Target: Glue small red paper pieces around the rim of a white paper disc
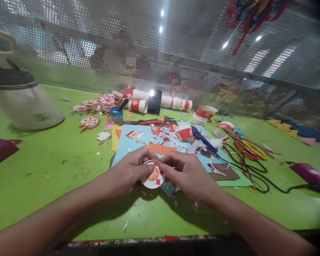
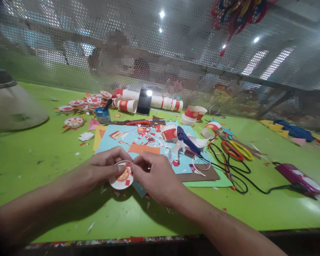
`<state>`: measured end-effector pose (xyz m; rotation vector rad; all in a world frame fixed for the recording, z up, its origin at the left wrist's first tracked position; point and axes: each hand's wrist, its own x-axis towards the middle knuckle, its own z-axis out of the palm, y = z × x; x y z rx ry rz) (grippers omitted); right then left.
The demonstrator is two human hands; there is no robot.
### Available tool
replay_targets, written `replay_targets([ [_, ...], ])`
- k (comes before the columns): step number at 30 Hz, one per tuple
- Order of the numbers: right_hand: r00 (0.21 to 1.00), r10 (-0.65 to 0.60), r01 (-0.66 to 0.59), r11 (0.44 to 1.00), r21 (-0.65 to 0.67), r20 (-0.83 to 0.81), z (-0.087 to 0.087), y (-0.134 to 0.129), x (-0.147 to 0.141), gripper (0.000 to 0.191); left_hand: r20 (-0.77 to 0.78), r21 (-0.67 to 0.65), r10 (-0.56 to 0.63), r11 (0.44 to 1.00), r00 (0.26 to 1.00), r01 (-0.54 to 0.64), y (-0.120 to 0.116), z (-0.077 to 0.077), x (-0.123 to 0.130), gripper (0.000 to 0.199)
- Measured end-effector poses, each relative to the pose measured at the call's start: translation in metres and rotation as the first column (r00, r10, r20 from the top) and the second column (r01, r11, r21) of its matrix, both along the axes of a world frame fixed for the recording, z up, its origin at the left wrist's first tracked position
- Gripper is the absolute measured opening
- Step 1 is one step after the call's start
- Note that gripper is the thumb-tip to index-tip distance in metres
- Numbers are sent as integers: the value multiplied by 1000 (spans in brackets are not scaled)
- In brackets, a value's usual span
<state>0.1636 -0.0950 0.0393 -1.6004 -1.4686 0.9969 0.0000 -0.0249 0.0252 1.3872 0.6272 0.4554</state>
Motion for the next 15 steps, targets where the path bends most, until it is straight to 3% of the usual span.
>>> replay_targets([
  [6,1000,-3,3,1000,3,11,0,0,-1,11,-16,-56,-13,998,1000,12,-1,1,1,15],
  [15,999,43,-44,998,35,30,1,1,4,20,-31,24,-8,1000,999,8,1,-2,-2,11],
])
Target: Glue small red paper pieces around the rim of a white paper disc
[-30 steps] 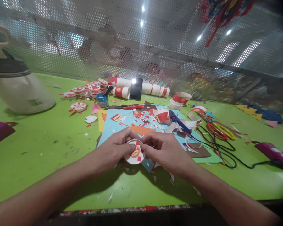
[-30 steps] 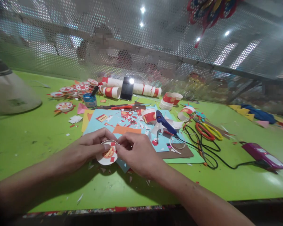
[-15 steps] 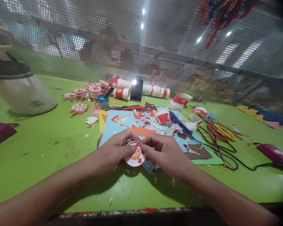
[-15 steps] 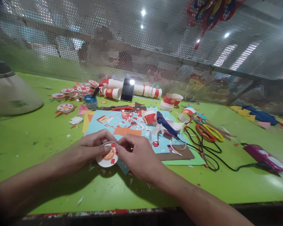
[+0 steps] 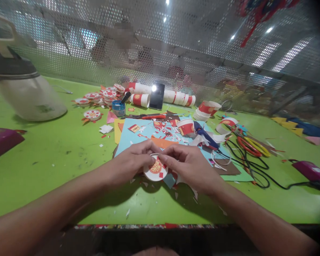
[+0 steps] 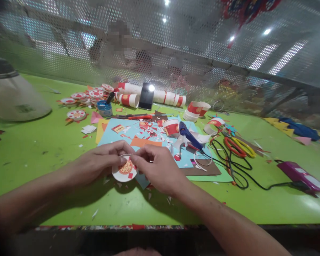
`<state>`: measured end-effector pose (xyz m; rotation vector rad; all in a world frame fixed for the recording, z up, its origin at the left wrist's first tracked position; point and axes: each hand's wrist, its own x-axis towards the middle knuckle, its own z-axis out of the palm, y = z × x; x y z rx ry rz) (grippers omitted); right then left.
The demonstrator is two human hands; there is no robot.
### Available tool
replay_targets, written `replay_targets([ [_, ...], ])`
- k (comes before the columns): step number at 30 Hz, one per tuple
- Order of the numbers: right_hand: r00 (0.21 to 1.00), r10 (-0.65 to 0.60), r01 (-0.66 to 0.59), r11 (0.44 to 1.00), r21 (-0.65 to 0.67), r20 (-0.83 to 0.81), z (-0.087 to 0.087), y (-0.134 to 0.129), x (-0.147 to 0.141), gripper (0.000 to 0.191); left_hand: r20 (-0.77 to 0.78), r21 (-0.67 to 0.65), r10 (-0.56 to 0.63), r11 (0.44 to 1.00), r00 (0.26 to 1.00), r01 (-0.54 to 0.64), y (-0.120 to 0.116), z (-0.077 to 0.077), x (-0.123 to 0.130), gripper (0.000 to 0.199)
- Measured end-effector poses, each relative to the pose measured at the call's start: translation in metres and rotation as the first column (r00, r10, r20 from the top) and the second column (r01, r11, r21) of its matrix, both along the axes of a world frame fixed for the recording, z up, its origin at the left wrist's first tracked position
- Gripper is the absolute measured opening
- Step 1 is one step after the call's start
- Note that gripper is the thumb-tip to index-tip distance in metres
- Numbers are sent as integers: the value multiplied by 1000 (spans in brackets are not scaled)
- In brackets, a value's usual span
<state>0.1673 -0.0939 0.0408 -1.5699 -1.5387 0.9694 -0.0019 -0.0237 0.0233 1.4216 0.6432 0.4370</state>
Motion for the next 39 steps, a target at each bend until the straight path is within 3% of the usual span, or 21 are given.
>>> replay_targets([
  [4,998,47,-48,999,-5,-31,2,0,3,23,-24,19,51,999,998,-51,2,1,-2,16],
  [13,1000,8,-8,1000,-25,12,1,-2,0,11,3,-3,-14,1000,1000,14,4,-3,-3,10],
  [22,994,-42,42,999,5,97,2,-3,-4,11,25,-3,-54,999,998,54,2,-1,-1,19],
  [30,998,-40,41,999,-23,42,1,-5,-4,11,60,-60,-54,997,997,57,1,-1,-1,21],
  [39,1000,8,-8,999,-41,-2,0,-2,1,17,13,-15,-89,996,996,89,4,0,-3,23],
])
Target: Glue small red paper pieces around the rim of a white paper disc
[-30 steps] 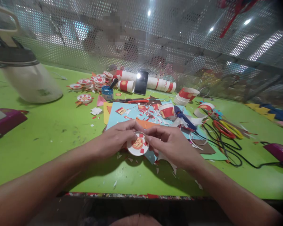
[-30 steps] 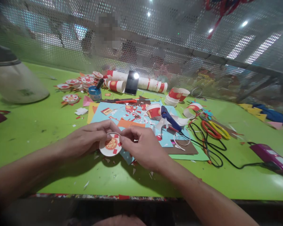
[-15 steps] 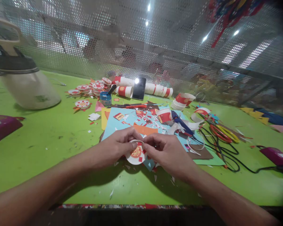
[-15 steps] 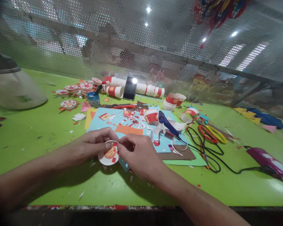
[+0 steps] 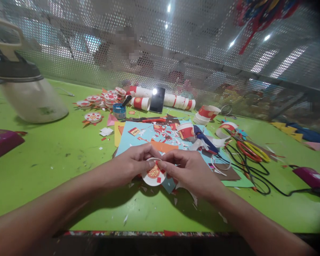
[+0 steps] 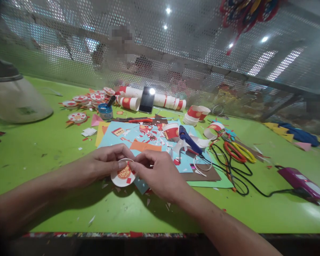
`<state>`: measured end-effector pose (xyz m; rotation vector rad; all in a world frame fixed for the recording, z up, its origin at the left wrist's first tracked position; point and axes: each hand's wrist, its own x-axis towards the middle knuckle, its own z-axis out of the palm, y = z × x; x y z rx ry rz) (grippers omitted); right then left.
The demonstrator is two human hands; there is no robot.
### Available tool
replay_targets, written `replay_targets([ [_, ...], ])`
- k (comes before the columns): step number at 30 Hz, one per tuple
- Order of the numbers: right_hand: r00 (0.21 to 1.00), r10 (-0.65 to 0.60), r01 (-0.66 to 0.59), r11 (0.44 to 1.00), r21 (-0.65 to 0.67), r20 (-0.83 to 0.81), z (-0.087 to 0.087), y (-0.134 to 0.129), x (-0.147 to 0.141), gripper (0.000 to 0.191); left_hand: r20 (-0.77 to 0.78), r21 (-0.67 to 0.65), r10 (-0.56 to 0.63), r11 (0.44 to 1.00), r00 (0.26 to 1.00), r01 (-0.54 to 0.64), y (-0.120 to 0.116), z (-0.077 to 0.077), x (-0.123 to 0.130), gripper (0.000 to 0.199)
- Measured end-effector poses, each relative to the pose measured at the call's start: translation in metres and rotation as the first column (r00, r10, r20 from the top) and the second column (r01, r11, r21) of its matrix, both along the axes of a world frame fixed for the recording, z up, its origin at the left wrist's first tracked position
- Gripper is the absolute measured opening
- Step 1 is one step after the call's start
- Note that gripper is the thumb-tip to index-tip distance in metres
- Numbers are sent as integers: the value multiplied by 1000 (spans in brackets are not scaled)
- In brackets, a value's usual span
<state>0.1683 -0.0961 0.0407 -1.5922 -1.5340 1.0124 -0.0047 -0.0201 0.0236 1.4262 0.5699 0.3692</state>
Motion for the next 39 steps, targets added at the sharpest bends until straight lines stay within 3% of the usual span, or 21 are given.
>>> replay_targets([
  [9,995,99,-100,995,-12,-19,5,2,9,23,17,-27,39,999,999,-39,1,3,0,16],
  [17,999,51,-51,999,-6,6,3,2,6,11,18,-56,33,998,999,-32,3,-4,-1,13],
  [39,998,-7,6,1000,-25,-59,-2,0,0,9,25,-24,-19,1000,999,20,2,-2,0,20],
])
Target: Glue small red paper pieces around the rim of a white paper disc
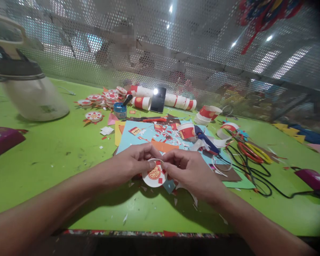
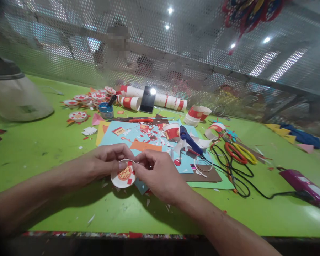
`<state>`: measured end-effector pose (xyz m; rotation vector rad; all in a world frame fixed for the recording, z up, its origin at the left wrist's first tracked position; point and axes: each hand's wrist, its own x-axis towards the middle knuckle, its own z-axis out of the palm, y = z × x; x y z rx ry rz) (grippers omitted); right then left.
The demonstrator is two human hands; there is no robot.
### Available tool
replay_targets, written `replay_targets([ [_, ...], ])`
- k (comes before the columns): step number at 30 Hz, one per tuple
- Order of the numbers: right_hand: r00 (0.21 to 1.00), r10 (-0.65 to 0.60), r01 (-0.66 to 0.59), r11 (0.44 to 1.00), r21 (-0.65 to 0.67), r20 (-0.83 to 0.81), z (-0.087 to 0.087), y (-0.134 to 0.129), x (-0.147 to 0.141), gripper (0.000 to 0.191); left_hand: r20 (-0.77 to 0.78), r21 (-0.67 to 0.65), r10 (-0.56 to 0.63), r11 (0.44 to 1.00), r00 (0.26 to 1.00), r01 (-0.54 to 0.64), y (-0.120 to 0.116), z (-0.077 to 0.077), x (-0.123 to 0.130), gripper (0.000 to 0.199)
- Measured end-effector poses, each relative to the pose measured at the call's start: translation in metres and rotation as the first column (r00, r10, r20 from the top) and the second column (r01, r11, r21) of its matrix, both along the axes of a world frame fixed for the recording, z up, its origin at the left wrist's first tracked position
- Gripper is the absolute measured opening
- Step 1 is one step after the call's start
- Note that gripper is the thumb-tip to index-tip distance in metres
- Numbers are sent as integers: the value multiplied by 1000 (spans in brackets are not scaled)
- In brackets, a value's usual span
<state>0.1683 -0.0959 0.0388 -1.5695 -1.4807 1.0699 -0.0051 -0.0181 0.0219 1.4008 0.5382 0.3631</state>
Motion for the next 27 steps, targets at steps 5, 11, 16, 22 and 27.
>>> replay_targets([
  [5,1000,0,0,1000,2,-27,-1,0,1,9,-6,8,-14,1000,1000,14,1,0,-1,21],
  [11,1000,21,-21,1000,13,3,-3,2,6,10,14,-78,-41,996,999,42,2,0,-2,21],
  [16,1000,21,-21,1000,2,13,-2,1,7,14,8,-92,-35,995,999,35,1,3,-2,21],
  [22,998,-9,7,1000,24,65,-3,2,4,18,-2,-70,-19,997,1000,19,-2,8,0,18],
  [27,999,32,-33,999,29,26,-2,2,5,20,3,-52,-5,999,1000,5,-1,6,0,17],
])
